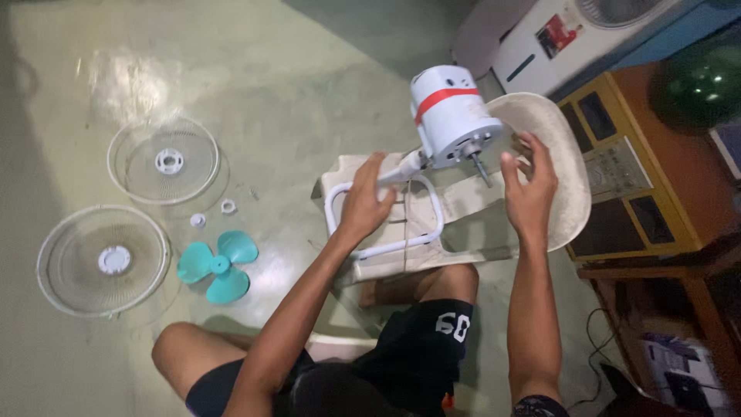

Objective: The person assembles a table fan by attaching the motor housing to the stand, inserting the fan blades, and securing the front grille. The person handles the motor, blades, and grille components by hand.

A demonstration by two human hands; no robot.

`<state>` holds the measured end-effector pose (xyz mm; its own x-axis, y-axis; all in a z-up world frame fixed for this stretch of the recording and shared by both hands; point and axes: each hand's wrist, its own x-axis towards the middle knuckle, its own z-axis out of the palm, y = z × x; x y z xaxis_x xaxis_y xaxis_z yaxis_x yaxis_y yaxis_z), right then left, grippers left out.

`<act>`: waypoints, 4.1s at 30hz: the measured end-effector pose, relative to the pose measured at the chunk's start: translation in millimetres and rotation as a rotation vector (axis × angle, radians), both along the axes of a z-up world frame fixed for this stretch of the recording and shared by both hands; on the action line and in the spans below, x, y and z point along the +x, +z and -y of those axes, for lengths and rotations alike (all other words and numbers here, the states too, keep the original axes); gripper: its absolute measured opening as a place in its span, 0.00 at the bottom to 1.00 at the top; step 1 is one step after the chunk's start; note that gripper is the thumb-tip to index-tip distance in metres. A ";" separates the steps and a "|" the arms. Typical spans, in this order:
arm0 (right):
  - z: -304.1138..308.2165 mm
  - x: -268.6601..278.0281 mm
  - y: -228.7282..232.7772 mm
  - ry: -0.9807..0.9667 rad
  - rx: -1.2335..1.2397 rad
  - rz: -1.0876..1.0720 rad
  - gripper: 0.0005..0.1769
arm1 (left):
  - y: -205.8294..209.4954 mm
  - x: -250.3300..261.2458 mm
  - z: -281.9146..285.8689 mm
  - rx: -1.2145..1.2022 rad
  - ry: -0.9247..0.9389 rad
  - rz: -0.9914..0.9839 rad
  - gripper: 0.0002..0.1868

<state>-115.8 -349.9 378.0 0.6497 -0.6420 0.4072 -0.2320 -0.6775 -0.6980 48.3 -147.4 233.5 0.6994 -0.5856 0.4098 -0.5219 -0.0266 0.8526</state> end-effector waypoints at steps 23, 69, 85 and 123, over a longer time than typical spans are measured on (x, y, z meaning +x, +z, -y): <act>48.0 18.1 -89.2 0.272 0.675 0.357 0.26 | 94.4 -7.9 64.1 -0.155 -0.111 -0.038 0.16; -28.4 81.6 -120.3 0.245 0.598 0.560 0.71 | -210.9 16.5 -41.6 0.808 0.128 -0.211 0.22; 32.3 57.3 -188.0 0.632 1.004 0.566 0.61 | -206.1 -95.2 -61.5 0.482 0.366 -0.644 0.25; 12.4 45.5 -148.4 0.718 0.948 0.305 0.79 | 128.0 9.6 -38.1 0.178 -0.138 0.149 0.67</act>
